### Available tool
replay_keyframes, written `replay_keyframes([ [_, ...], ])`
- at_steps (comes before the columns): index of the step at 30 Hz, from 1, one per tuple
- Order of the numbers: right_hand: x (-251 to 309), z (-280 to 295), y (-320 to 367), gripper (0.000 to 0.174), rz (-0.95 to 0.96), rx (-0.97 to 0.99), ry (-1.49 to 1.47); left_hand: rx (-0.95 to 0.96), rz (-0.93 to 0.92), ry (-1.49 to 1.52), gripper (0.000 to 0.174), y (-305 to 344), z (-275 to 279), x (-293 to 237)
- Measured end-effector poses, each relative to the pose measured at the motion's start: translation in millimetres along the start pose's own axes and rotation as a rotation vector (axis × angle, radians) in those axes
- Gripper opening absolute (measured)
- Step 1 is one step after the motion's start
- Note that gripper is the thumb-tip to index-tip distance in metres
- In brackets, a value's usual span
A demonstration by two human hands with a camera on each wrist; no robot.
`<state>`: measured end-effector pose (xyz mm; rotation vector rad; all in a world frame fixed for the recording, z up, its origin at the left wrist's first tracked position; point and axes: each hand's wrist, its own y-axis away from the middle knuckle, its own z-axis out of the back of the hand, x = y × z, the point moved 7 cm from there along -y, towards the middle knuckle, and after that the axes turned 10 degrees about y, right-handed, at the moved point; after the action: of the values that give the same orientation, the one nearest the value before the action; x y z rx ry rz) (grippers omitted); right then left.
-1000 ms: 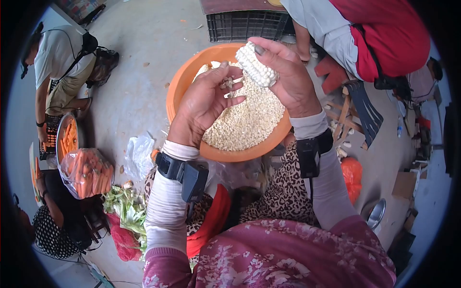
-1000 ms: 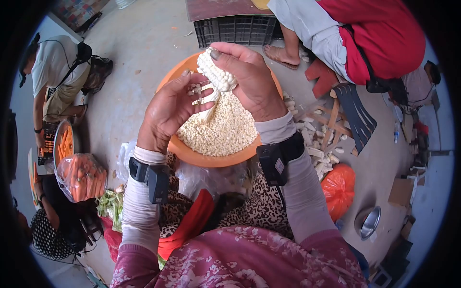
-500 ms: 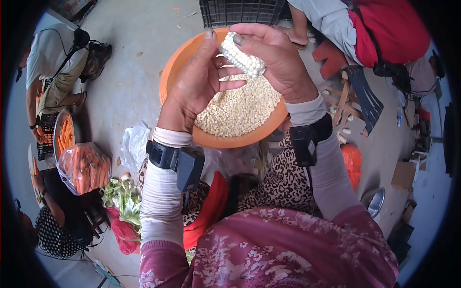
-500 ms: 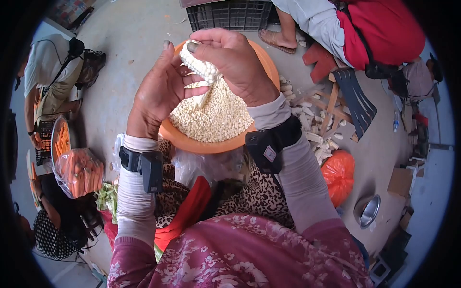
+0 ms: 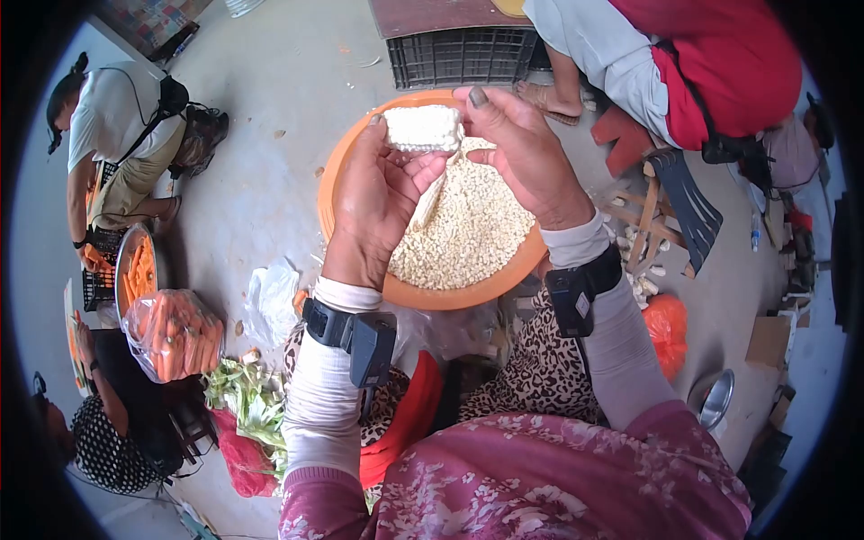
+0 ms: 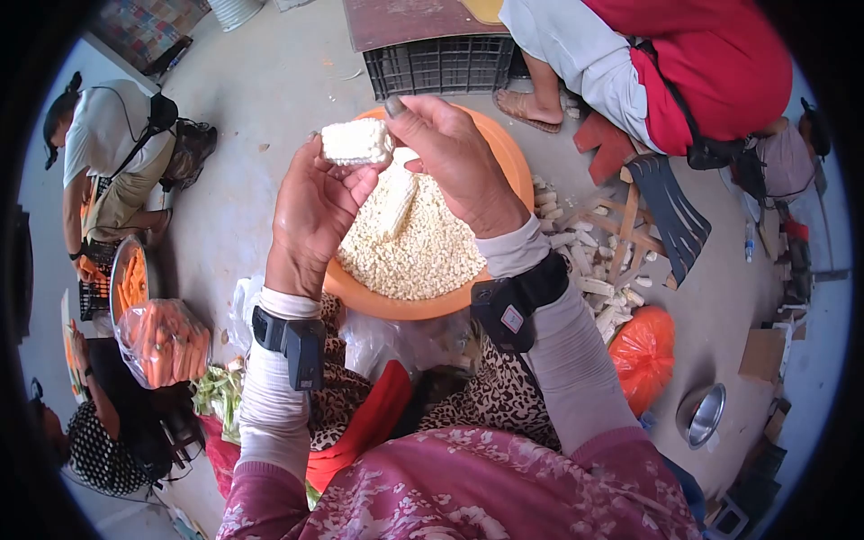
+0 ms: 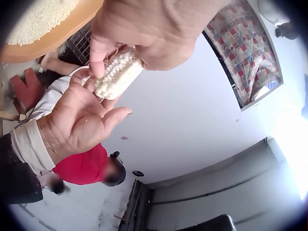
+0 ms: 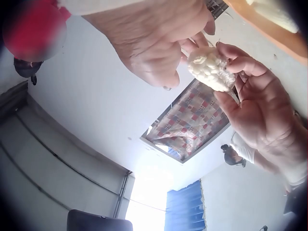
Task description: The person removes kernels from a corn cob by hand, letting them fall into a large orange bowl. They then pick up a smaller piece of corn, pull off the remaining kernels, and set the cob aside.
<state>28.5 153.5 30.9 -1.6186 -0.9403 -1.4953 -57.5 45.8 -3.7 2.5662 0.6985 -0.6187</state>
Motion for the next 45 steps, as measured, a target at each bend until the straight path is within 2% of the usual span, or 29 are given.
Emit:
replay_keyframes([
  [1, -0.5, -3.0, 1.4, 0.048, -0.042, 0.031, 0.047, 0.010, -0.005, -0.005, 0.037, -0.9, 0.2, -0.6],
  [4, -7.4, -9.6, 0.1, 0.048, 0.026, 0.023, 0.096, -0.081, -0.074, 0.089, 0.034, 1.3, 5.3, -2.4],
  [6, -4.9, -10.9, -0.4, 0.053, 0.064, 0.044, 0.134, -0.049, -0.059, 0.064, 0.035, 0.4, 7.6, -2.1],
  [8, 1.0, -11.6, 1.0, 0.049, 0.073, 0.030, 0.118, -0.020, -0.045, 0.039, 0.036, 1.0, 7.4, -0.9],
  [10, 2.1, -9.7, 1.1, 0.046, 0.082, 0.016, 0.104, -0.152, -0.007, -0.030, 0.036, 6.7, 5.8, -0.9],
  [15, -0.6, -5.8, -0.6, 0.032, 0.085, 0.000, -0.013, -0.123, -0.011, -0.072, 0.036, 5.4, 6.5, -4.7],
  [17, 1.4, -7.6, 0.3, 0.032, 0.083, 0.010, -0.007, -0.098, -0.009, -0.056, 0.037, 3.5, 8.0, -5.6],
  [19, 1.8, -7.3, 0.8, 0.032, 0.079, 0.021, -0.001, 0.008, 0.019, -0.141, 0.036, 3.2, 1.5, -3.9],
  [26, -3.1, -1.7, 1.3, 0.034, 0.024, 0.017, -0.050, -0.010, 0.042, -0.181, 0.035, 5.3, 0.9, -1.2],
  [28, -1.3, -2.9, 2.9, 0.035, 0.006, 0.023, -0.074, -0.083, 0.014, -0.137, 0.036, 5.7, 1.2, -2.5],
  [33, 6.4, -8.5, 6.8, 0.035, 0.042, 0.080, 0.012, -0.070, -0.017, -0.196, 0.039, 4.7, 2.8, -5.4],
  [37, 8.2, -9.2, 7.8, 0.036, 0.074, 0.041, 0.011, -0.120, -0.096, -0.274, 0.042, 3.7, 4.4, -9.5],
  [42, 9.8, -4.9, 7.3, 0.036, 0.110, -0.004, 0.194, -0.181, -0.169, -0.438, 0.045, 7.5, 4.2, -16.9],
  [45, 5.5, -5.6, 5.8, 0.035, 0.097, -0.006, 0.192, -0.203, -0.187, -0.461, 0.044, 9.6, 4.4, -20.2],
])
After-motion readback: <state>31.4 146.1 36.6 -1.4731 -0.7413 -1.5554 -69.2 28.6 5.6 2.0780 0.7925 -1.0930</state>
